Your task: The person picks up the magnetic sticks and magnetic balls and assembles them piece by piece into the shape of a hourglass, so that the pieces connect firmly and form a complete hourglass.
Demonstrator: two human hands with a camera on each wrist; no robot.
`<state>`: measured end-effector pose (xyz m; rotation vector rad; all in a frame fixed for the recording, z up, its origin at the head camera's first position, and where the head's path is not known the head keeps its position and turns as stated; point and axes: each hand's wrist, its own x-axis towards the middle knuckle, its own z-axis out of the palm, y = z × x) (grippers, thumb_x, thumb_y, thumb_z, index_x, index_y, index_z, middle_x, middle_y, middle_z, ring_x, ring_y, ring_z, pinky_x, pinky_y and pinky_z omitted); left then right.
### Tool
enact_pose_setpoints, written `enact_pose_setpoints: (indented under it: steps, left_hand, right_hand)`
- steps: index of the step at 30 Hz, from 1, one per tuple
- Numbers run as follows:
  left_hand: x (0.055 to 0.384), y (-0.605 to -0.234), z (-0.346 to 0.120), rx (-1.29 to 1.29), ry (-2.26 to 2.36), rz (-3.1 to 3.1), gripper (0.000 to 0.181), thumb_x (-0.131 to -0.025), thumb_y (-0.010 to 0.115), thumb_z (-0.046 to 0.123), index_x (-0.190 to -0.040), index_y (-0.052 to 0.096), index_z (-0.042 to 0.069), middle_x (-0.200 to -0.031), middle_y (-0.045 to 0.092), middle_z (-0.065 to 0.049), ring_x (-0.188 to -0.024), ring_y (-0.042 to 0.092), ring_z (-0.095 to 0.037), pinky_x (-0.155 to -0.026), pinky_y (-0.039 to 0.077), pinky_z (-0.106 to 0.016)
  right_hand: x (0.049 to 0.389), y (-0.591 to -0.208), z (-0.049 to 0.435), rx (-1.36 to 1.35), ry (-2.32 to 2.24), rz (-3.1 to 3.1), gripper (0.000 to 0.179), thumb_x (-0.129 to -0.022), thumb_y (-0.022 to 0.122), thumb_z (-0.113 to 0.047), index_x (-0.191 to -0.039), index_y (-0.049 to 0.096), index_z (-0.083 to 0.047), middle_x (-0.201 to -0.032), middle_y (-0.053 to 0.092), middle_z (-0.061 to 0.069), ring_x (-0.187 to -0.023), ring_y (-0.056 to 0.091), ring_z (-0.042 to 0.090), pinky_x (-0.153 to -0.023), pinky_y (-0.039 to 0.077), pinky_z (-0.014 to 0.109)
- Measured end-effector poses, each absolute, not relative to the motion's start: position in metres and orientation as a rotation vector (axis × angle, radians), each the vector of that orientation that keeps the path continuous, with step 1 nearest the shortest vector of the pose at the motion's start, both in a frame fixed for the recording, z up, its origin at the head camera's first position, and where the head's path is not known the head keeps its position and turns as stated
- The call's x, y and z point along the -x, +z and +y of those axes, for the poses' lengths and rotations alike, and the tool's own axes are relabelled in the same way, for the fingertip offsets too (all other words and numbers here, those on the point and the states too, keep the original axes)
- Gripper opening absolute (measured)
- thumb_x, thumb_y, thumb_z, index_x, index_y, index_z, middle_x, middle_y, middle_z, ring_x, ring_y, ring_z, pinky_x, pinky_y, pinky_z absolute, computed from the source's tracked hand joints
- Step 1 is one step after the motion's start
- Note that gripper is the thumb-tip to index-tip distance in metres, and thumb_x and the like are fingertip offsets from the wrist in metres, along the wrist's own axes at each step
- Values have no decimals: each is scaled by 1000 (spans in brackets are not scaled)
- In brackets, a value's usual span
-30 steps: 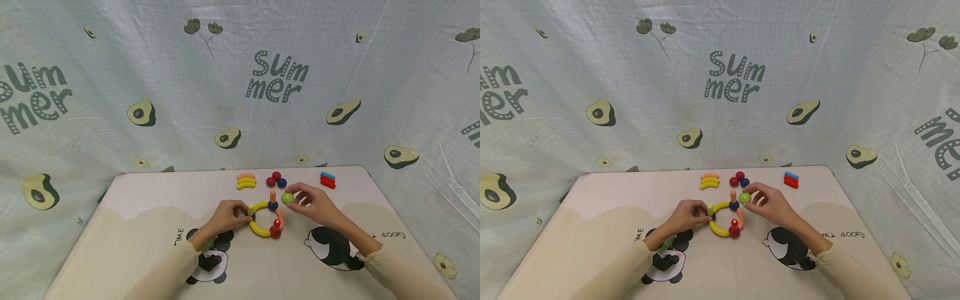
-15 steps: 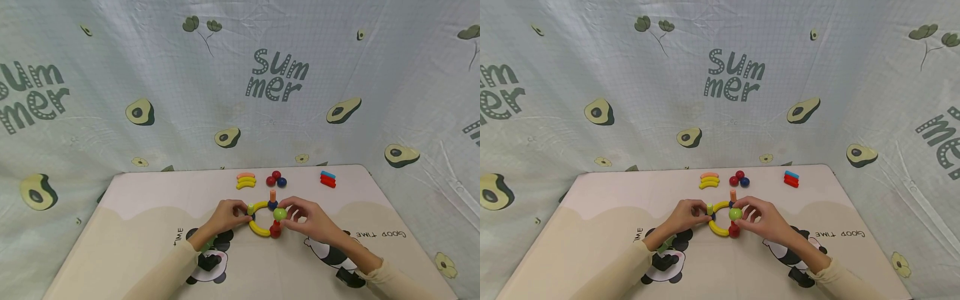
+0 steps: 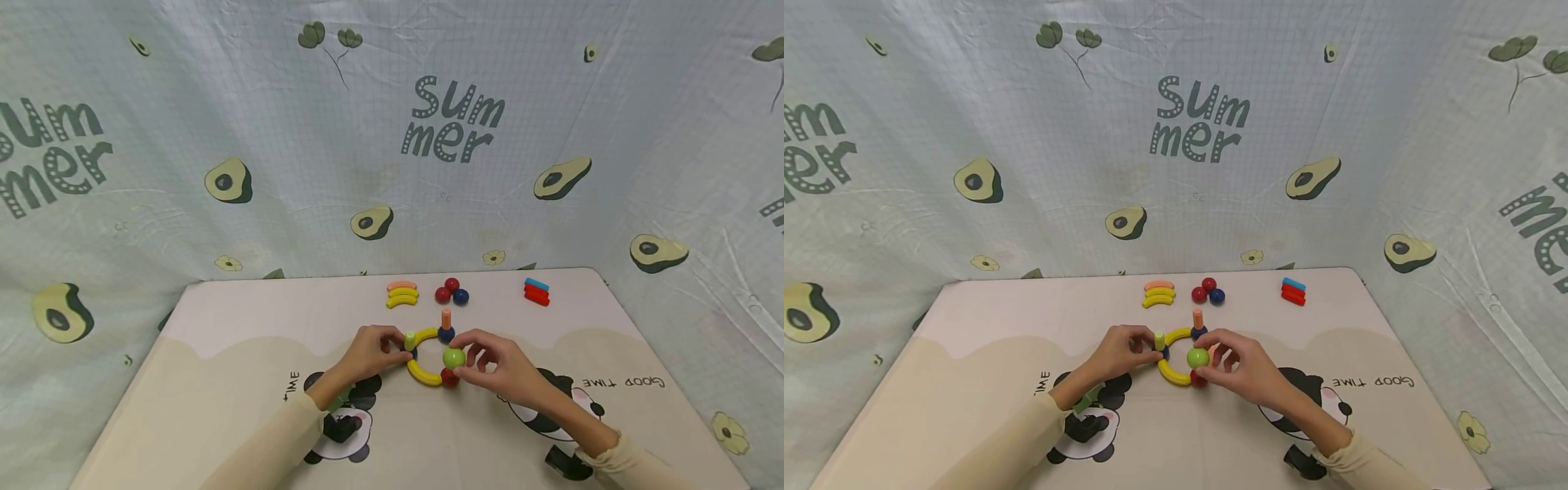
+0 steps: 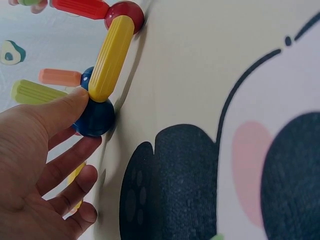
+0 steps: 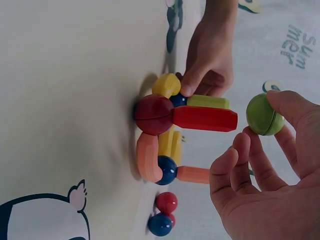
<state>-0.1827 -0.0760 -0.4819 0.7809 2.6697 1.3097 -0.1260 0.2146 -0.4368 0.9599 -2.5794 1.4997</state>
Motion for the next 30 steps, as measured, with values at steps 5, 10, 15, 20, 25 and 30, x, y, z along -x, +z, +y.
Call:
enact_pose_setpoints:
  steps: [5,10,15,20,25,30]
  left_hand:
    - [183,-481,-76,-766,1307,2663,20,-88,84,23,-102,77,11,-92,73,0,-73,54,-16,-63,42,-22]
    - [183,-480,-76,-750,1292,2667,21,-88,84,24,-103,77,11,-92,73,1,-73,53,-15,-63,41,-22]
    - [183,-481,-76,-746,1291,2665,21,-88,84,25,-103,77,12,-92,73,1,-73,53,-15,-63,41,-22]
    - [184,-481,-76,-749,1303,2664,21,-88,84,24,-103,77,11,-92,73,1,-73,53,-16,-63,41,-22]
    - [185,-480,-75,-755,1304,2669,21,-88,84,24,-103,77,11,-92,74,0,-73,54,-16,-63,42,-22]
    - [186,-479,-73,-752,1294,2676,20,-88,84,24,-103,77,12,-92,74,0,-73,54,-16,-63,42,-22]
  right_hand:
    - [126,-441,215,-932,1509,-2600,36,-91,80,-17,-123,66,-23,-105,67,-7,-84,61,15,-66,54,26]
    - [127,-443,215,-901,1516,-2614,36,-91,80,-17,-124,66,-22,-108,67,-7,-84,61,14,-67,54,26]
    - [127,-444,215,-892,1518,-2624,37,-91,80,-17,-124,66,-20,-109,67,-8,-84,61,14,-67,54,26]
    - [131,-443,214,-888,1502,-2633,36,-92,80,-18,-125,66,-20,-107,67,-8,-85,61,13,-70,55,26]
    - [136,-443,212,-885,1496,-2631,34,-93,78,-19,-125,67,-19,-107,67,-7,-85,62,15,-71,55,27]
    - [139,-442,211,-865,1513,-2643,33,-94,77,-20,-126,67,-19,-109,67,-6,-87,61,17,-73,55,26]
